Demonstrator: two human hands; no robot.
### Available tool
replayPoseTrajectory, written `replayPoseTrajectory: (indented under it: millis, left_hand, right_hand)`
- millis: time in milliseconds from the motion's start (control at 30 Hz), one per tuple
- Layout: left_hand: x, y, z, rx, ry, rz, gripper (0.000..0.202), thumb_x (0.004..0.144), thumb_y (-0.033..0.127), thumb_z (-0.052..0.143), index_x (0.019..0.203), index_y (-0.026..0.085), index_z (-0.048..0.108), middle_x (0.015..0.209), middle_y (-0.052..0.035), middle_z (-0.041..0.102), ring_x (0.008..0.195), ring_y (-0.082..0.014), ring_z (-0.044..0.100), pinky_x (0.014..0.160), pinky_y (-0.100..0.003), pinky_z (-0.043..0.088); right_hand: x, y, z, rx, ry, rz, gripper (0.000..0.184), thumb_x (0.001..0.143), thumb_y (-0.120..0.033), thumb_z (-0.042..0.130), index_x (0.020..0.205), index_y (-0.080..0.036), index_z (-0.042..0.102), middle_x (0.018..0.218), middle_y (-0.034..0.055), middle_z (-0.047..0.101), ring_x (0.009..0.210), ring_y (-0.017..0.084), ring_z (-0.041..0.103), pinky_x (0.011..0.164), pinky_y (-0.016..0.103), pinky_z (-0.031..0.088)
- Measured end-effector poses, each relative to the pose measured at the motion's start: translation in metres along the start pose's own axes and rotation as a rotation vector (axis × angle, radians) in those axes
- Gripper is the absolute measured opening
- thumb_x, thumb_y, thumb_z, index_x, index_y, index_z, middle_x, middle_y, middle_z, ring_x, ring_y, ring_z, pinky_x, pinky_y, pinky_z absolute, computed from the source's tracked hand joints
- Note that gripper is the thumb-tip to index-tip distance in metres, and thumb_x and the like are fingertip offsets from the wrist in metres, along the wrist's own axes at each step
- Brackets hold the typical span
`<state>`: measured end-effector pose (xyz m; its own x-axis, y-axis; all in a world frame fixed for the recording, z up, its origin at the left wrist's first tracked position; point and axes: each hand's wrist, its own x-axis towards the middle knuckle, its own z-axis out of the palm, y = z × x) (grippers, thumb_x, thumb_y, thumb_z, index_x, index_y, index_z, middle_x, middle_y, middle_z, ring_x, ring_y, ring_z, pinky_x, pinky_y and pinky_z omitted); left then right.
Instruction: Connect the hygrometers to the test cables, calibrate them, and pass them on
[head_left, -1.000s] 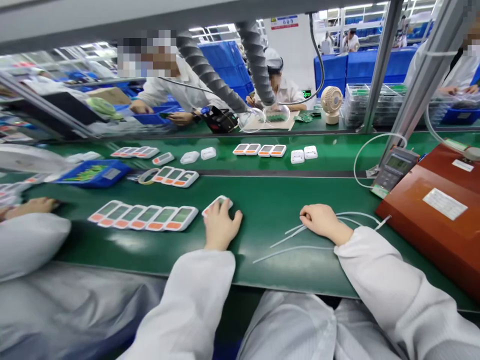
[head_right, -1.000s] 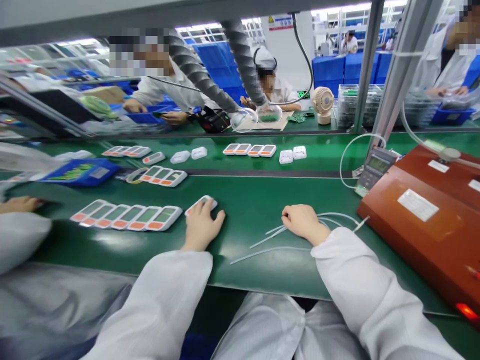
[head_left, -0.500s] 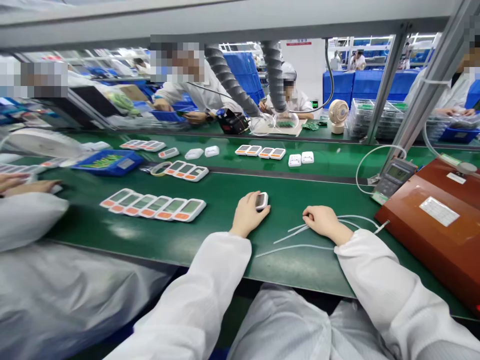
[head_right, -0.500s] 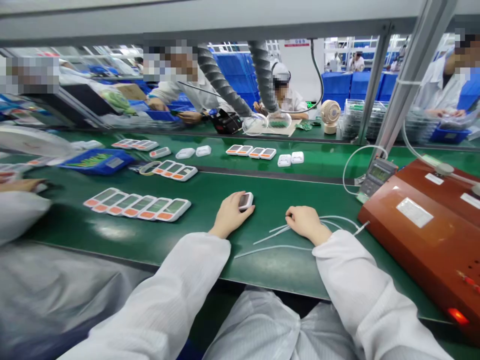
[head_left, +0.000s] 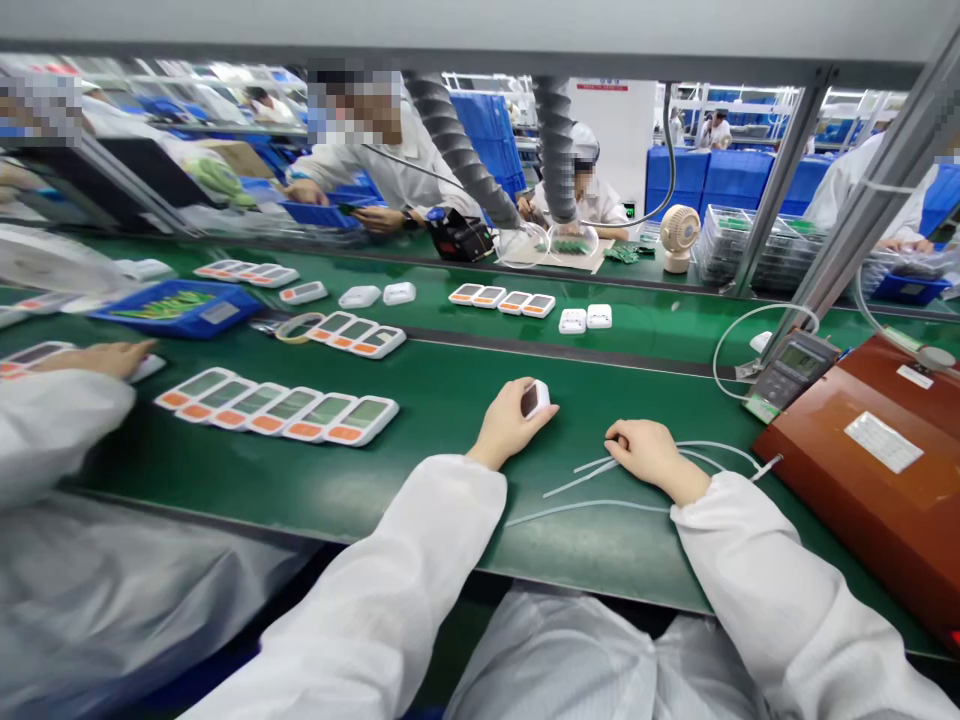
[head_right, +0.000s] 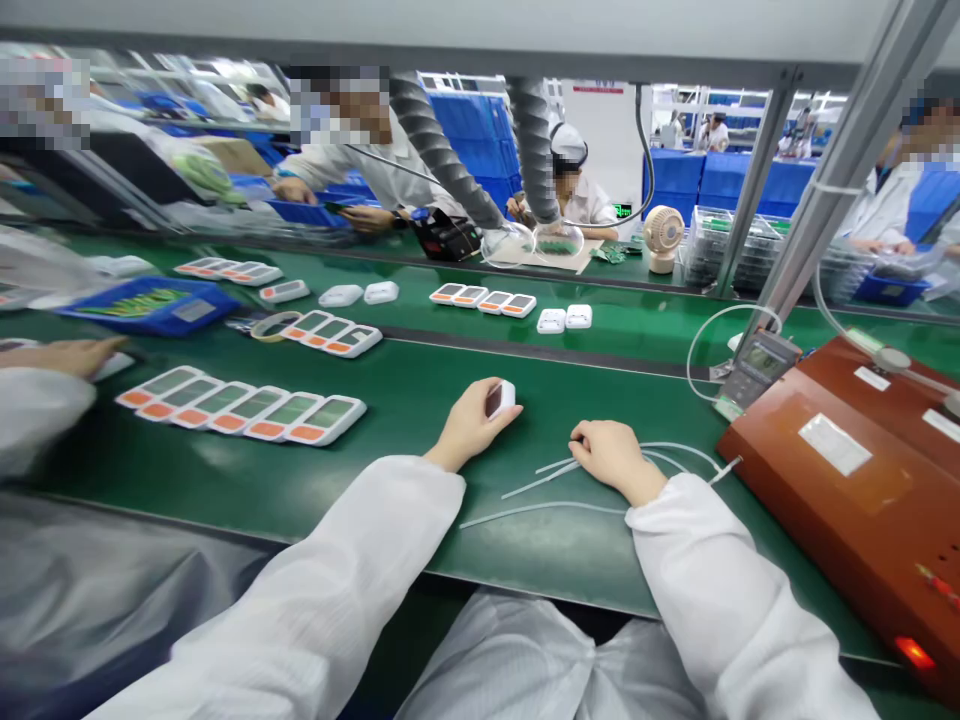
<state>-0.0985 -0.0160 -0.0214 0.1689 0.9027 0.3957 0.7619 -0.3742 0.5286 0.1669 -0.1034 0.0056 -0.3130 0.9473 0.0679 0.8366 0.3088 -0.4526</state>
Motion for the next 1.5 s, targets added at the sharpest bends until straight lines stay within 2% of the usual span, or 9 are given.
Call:
replayPoseTrajectory:
  millis: [333,500,633,767,900,1067,1267,1367,1500]
  left_hand:
    - [0.020,0.016,0.013,-0.120,-0.026,-0.092,0.067,0.078,0.062,0.058,0.125,0.015,0.058,0.116,-0.0120,0.070,0.099,-0.0263,0.067,0.095,-0.040,0.052]
    - [0.055,0.053,0.034,-0.171,-0.092,-0.148,0.061,0.084,0.064,0.053,0.123,0.017,0.059,0.105,-0.0105,0.072,0.095,-0.0266,0.068,0.090,-0.038,0.052]
    - [0.072,0.086,0.040,-0.063,-0.285,-0.313,0.060,0.083,0.073,0.055,0.104,0.018,0.065,0.089,-0.0115,0.072,0.092,-0.0330,0.068,0.088,-0.045,0.050]
    - [0.055,0.107,0.045,-0.583,-0.375,-0.322,0.055,0.082,0.066,0.062,0.114,0.020,0.061,0.083,-0.0045,0.068,0.079,-0.0234,0.068,0.074,-0.037,0.055]
    - [0.033,0.123,0.049,-1.151,-0.522,-0.477,0.058,0.080,0.061,0.068,0.117,0.018,0.057,0.083,-0.0039,0.068,0.069,-0.0179,0.068,0.061,-0.030,0.056]
    - [0.028,0.133,0.055,-1.333,-0.686,-0.617,0.054,0.087,0.059,0.063,0.118,0.015,0.057,0.076,-0.0066,0.069,0.061,-0.0198,0.070,0.057,-0.030,0.056]
    - [0.029,0.130,0.060,-1.383,-0.698,-0.657,0.056,0.092,0.060,0.056,0.126,0.015,0.053,0.078,-0.0083,0.070,0.064,-0.0220,0.072,0.063,-0.035,0.059]
    - [0.026,0.130,0.060,-1.389,-0.772,-0.649,0.055,0.094,0.057,0.054,0.130,0.016,0.051,0.081,-0.0089,0.071,0.068,-0.0238,0.073,0.067,-0.037,0.059]
    - [0.020,0.132,0.060,-1.396,-0.915,-0.606,0.053,0.092,0.052,0.059,0.130,0.017,0.053,0.086,-0.0099,0.071,0.074,-0.0256,0.075,0.069,-0.039,0.059]
  right_hand:
    - [-0.002,-0.007,-0.005,0.009,-0.040,0.007,0.013,0.097,-0.024,0.062,0.104,-0.022,0.073,0.087,0.0003,0.074,0.088,0.018,0.067,0.075,0.026,0.043]
    - [-0.004,-0.010,-0.020,-0.006,-0.080,-0.016,0.016,0.099,-0.026,0.061,0.109,-0.020,0.072,0.095,0.0031,0.074,0.092,0.019,0.066,0.078,0.027,0.045]
    - [-0.018,0.011,-0.054,-0.049,-0.074,-0.002,0.021,0.095,-0.018,0.060,0.112,-0.020,0.071,0.110,0.0063,0.072,0.103,0.021,0.064,0.088,0.030,0.045]
    - [-0.034,0.040,-0.077,-0.075,-0.195,0.117,0.033,0.079,-0.008,0.068,0.110,-0.021,0.071,0.108,0.0053,0.072,0.100,0.022,0.064,0.084,0.029,0.045]
    - [-0.036,0.049,-0.073,-0.070,-0.254,0.168,0.033,0.086,-0.005,0.058,0.112,-0.021,0.070,0.098,0.0041,0.071,0.085,0.019,0.064,0.073,0.027,0.044]
    - [-0.031,0.044,-0.071,-0.086,-0.022,0.073,0.027,0.089,-0.007,0.051,0.103,-0.017,0.071,0.100,0.0076,0.065,0.086,0.019,0.063,0.081,0.029,0.047]
    - [-0.035,0.048,-0.082,-0.068,0.674,0.098,0.016,0.088,-0.013,0.047,0.091,-0.020,0.061,0.092,0.0071,0.063,0.083,0.021,0.063,0.076,0.033,0.052]
    - [-0.038,0.046,-0.086,-0.100,0.917,0.124,0.017,0.091,-0.016,0.048,0.103,-0.020,0.058,0.095,0.0072,0.067,0.082,0.021,0.065,0.072,0.034,0.053]
    - [-0.040,0.043,-0.087,-0.022,1.065,0.078,0.032,0.096,-0.020,0.049,0.128,-0.021,0.051,0.103,0.0081,0.068,0.085,0.021,0.069,0.069,0.034,0.056]
